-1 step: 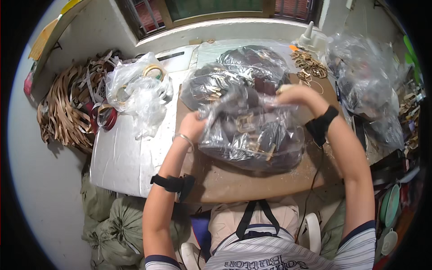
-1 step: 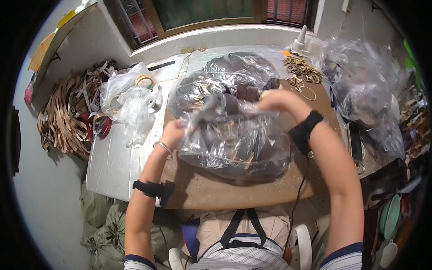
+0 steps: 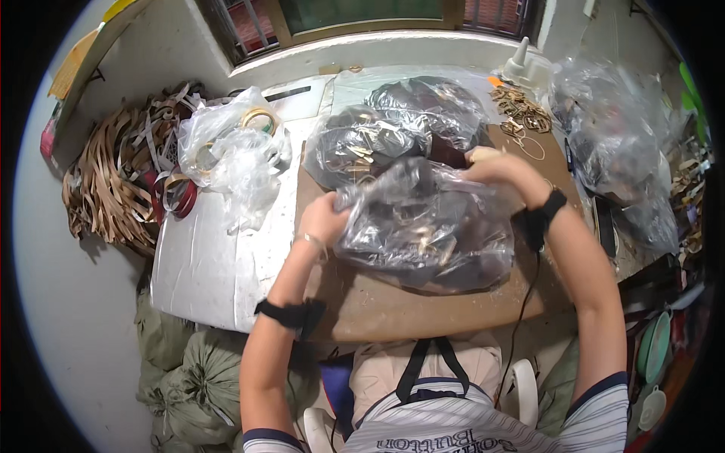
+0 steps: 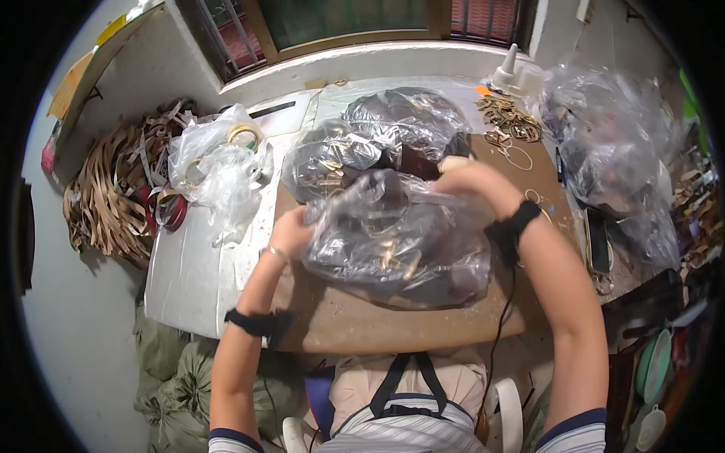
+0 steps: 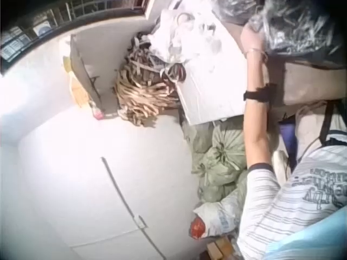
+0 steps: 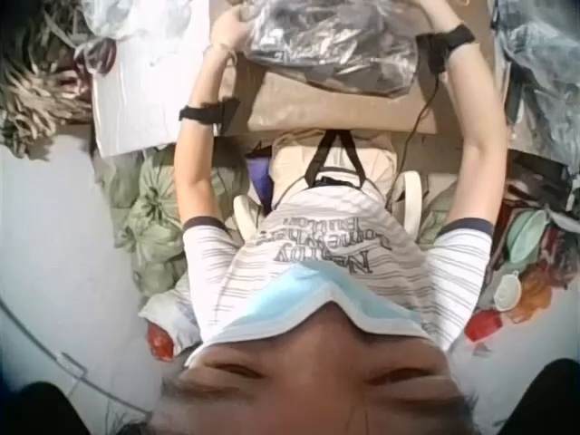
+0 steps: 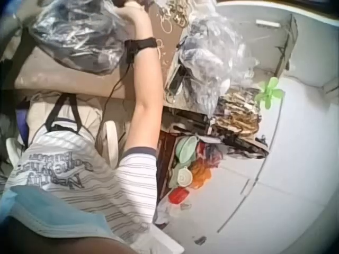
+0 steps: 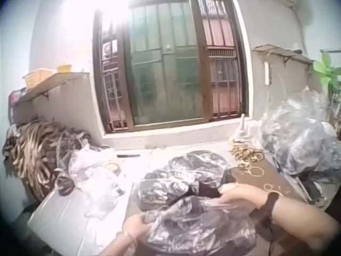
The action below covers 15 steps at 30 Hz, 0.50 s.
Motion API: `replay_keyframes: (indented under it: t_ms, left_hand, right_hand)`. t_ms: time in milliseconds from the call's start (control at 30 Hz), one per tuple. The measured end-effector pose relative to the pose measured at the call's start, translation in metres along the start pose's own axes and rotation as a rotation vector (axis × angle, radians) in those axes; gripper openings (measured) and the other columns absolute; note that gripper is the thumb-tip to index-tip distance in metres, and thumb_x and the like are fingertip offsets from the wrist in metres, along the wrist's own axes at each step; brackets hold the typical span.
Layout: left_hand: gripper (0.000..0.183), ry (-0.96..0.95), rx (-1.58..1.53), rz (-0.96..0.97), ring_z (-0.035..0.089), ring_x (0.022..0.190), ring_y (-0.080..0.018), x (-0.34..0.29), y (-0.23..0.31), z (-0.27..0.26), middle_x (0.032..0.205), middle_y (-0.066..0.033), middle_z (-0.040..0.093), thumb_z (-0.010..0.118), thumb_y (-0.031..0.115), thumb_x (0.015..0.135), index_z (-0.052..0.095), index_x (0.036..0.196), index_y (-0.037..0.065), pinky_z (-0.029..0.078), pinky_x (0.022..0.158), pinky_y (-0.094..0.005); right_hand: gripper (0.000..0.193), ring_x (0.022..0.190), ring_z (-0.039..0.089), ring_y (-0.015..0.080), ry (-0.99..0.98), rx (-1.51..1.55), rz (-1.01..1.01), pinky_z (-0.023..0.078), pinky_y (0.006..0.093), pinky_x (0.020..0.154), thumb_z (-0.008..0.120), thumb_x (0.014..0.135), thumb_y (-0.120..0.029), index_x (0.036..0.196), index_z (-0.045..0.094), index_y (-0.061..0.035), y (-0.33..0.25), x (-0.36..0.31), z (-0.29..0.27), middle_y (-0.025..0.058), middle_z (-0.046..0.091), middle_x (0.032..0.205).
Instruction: Organizing, sorting, and labeling shoe belt components on a workshop table.
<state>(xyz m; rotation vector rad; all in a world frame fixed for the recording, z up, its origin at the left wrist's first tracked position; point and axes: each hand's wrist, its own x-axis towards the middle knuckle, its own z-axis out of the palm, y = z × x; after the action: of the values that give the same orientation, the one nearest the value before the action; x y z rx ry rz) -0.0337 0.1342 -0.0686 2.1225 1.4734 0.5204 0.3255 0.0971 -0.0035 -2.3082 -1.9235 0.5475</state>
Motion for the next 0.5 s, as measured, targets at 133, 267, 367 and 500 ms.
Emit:
replay_keyframes:
  t_ms: [133, 267, 367, 500]
  left_hand:
    - [0.064, 0.222, 0.112, 0.100, 0.053, 0.123, -0.0381, -0.047, 0.029, -0.012, 0.143, -0.0202, 0.046, 0.077, 0.025, 0.080, 0.053, 0.136, 0.009, 0.044, 0.100, -0.0434]
    - [0.082, -0.063, 0.119, 0.504, 0.025, 0.144, -0.0493, -0.067, 0.063, -0.018, 0.159, -0.0208, 0.026, 0.082, 0.037, 0.076, 0.046, 0.148, 0.022, 0.028, 0.114, -0.0581]
    - [0.091, -0.280, 0.423, 0.472, 0.003, 0.149, -0.0506, -0.067, 0.056, 0.012, 0.164, -0.0207, 0.007, 0.086, 0.049, 0.065, 0.048, 0.146, 0.032, 0.019, 0.104, -0.0812]
    - [0.091, -0.319, 0.454, 0.385, -0.004, 0.149, -0.0521, -0.035, 0.056, 0.016, 0.165, -0.0196, 0.001, 0.086, 0.045, 0.066, 0.047, 0.146, 0.028, 0.024, 0.099, -0.0830]
  right_hand:
    - [0.067, 0.127, 0.052, 0.0367, 0.301, -0.112, -0.091, 0.045, 0.0483, 0.104, 0.074, 0.080, -0.033, 0.141, 0.053, -0.0184, -0.007, -0.032, -0.003, 0.0187, 0.053, 0.140]
    - [0.084, 0.142, 0.027, 0.0504, 0.380, -0.150, -0.440, 0.037, 0.0635, 0.108, 0.072, 0.081, -0.015, 0.152, 0.033, -0.0368, -0.024, -0.027, 0.006, 0.0187, 0.025, 0.159]
    - [0.093, 0.144, 0.003, 0.0606, 0.113, -0.147, -0.365, 0.025, 0.0792, 0.105, 0.072, 0.082, -0.012, 0.154, 0.024, -0.0454, -0.048, -0.005, 0.033, 0.0160, -0.003, 0.166]
    - [0.092, 0.143, 0.003, 0.0628, 0.249, -0.136, -0.372, 0.024, 0.0799, 0.104, 0.070, 0.084, -0.010, 0.154, 0.023, -0.0448, -0.051, 0.033, 0.046, 0.0173, -0.005, 0.165]
